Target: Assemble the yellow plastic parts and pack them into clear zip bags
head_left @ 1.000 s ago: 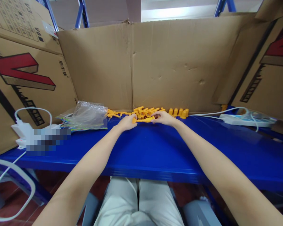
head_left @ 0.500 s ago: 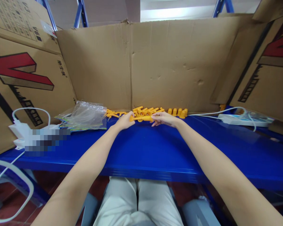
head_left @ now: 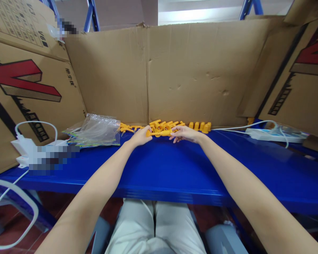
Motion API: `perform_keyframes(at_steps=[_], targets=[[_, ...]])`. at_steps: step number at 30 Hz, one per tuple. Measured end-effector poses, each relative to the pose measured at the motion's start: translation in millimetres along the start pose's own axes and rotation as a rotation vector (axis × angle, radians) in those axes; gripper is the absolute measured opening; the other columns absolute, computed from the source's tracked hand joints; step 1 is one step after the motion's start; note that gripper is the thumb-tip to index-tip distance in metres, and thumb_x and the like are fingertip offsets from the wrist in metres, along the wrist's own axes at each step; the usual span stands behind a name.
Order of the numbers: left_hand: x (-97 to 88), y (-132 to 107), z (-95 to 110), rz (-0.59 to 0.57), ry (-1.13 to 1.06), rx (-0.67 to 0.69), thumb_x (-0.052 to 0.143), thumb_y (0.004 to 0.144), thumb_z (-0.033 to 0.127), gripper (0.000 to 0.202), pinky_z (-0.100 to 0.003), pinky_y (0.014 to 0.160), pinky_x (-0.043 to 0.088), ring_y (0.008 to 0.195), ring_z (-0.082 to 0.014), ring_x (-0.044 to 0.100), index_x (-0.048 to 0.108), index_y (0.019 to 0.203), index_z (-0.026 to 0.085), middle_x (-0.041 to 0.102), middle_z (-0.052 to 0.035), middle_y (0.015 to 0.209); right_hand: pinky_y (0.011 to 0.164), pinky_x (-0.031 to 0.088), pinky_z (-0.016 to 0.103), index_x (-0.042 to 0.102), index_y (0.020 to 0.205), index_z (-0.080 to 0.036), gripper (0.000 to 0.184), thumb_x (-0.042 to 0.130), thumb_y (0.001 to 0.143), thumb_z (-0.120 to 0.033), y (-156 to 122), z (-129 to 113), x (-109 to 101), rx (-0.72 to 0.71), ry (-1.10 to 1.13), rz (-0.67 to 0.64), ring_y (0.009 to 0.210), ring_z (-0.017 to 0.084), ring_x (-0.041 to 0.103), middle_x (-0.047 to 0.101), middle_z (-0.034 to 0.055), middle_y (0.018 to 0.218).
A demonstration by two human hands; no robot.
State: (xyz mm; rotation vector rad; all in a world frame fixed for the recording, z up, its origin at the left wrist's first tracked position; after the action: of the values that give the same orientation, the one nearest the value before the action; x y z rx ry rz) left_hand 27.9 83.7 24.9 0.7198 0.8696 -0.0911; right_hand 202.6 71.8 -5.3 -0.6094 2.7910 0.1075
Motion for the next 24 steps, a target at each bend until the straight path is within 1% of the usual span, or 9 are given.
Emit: perform_keyframes(at_steps=[2,7,10,13,16,18,19,21,24], targets=[[0.8,-0.1,1.6,-0.011,0.020,0.015,0.061,0.063,0.017,0.020,-0.025,0.063,0.037,0.062,-0.0159,0.051,0.055,0.081,0.023,0.051,0.0032,0.060,0.060,0.051,0.025,0.054,0.080,-0.017,0.019,0.060,0.079,-0.035,0.7,0.6,3.4,0.006,0.002,-0.029,0.058,0.013,0.063,0.070,0.0072,0.077],[7.1,-0.8,5.3,-0.098,0.117,0.012,0.056,0.068,0.020,0.020,-0.025,0.063,0.036,0.066,-0.0155,0.051,0.052,0.088,0.021,0.051,0.0029,0.065,0.049,0.051,0.026,0.052,0.067,-0.018,0.037,0.049,0.083,-0.051,5.2,7.8,2.4,0.060,0.003,0.022,0.044,0.014,0.058,0.066,0.0073,0.059],[7.2,-0.8,4.5,-0.106,0.132,-0.017,0.054,0.069,0.021,0.020,-0.024,0.060,0.035,0.064,-0.0144,0.050,0.051,0.089,0.021,0.050,0.0036,0.065,0.047,0.051,0.029,0.053,0.068,-0.019,0.044,0.042,0.083,-0.059,6.2,10.2,2.5,0.088,-0.030,0.048,0.041,0.015,0.057,0.064,0.0073,0.056],[7.7,-0.6,1.9,-0.108,0.102,-0.041,0.054,0.069,0.020,0.021,-0.023,0.058,0.034,0.060,-0.0127,0.048,0.051,0.090,0.021,0.049,0.0048,0.062,0.048,0.053,0.031,0.054,0.072,-0.020,0.046,0.038,0.083,-0.062,4.6,12.0,3.6,0.116,-0.021,0.039,0.045,0.017,0.060,0.066,0.0082,0.062],[8.9,-0.5,-1.3,-0.115,0.076,-0.052,0.054,0.069,0.019,0.022,-0.022,0.056,0.033,0.057,-0.0118,0.048,0.051,0.090,0.021,0.048,0.0059,0.058,0.058,0.055,0.031,0.055,0.083,-0.020,0.036,0.049,0.081,-0.056,2.3,9.5,6.3,0.091,0.021,-0.011,0.062,0.019,0.066,0.069,0.0087,0.083],[9.4,-0.4,-3.1,-0.118,0.074,-0.055,0.053,0.069,0.019,0.022,-0.022,0.056,0.033,0.056,-0.0117,0.048,0.051,0.090,0.020,0.048,0.0061,0.058,0.065,0.055,0.030,0.055,0.095,-0.022,0.030,0.064,0.075,-0.043,1.4,4.9,5.5,0.038,0.032,-0.022,0.073,0.019,0.067,0.067,0.0072,0.097],[9.5,-0.4,-3.7,-0.119,0.078,-0.055,0.053,0.069,0.019,0.021,-0.022,0.056,0.033,0.056,-0.0117,0.048,0.051,0.090,0.020,0.048,0.0060,0.058,0.068,0.055,0.030,0.054,0.099,-0.023,0.033,0.069,0.072,-0.035,1.2,3.0,3.8,0.014,0.030,-0.013,0.076,0.019,0.067,0.066,0.0063,0.100],[9.2,-0.2,-3.9,-0.116,0.095,-0.047,0.053,0.069,0.020,0.021,-0.022,0.056,0.033,0.057,-0.0118,0.048,0.051,0.090,0.020,0.048,0.0057,0.059,0.069,0.054,0.028,0.053,0.099,-0.023,0.036,0.072,0.068,-0.025,1.3,1.4,-0.3,-0.009,0.026,0.021,0.075,0.017,0.067,0.066,0.0050,0.100],[8.4,0.1,-0.8,-0.110,0.133,-0.019,0.053,0.069,0.021,0.020,-0.023,0.056,0.033,0.059,-0.0123,0.048,0.051,0.089,0.021,0.048,0.0051,0.061,0.065,0.053,0.023,0.056,0.086,-0.020,0.016,0.065,0.075,-0.026,2.3,1.0,1.0,-0.009,0.031,0.014,0.068,0.013,0.066,0.068,0.0050,0.090]])
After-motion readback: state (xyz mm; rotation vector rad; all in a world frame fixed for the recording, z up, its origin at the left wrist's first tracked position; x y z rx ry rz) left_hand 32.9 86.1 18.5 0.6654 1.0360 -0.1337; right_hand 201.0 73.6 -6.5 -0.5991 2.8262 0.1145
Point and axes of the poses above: each hand's wrist, its own y-axis towards the middle knuckle, its own x-axis out of the palm, z = x × y, the point moved 10 cm from there along y, towards the middle knuckle
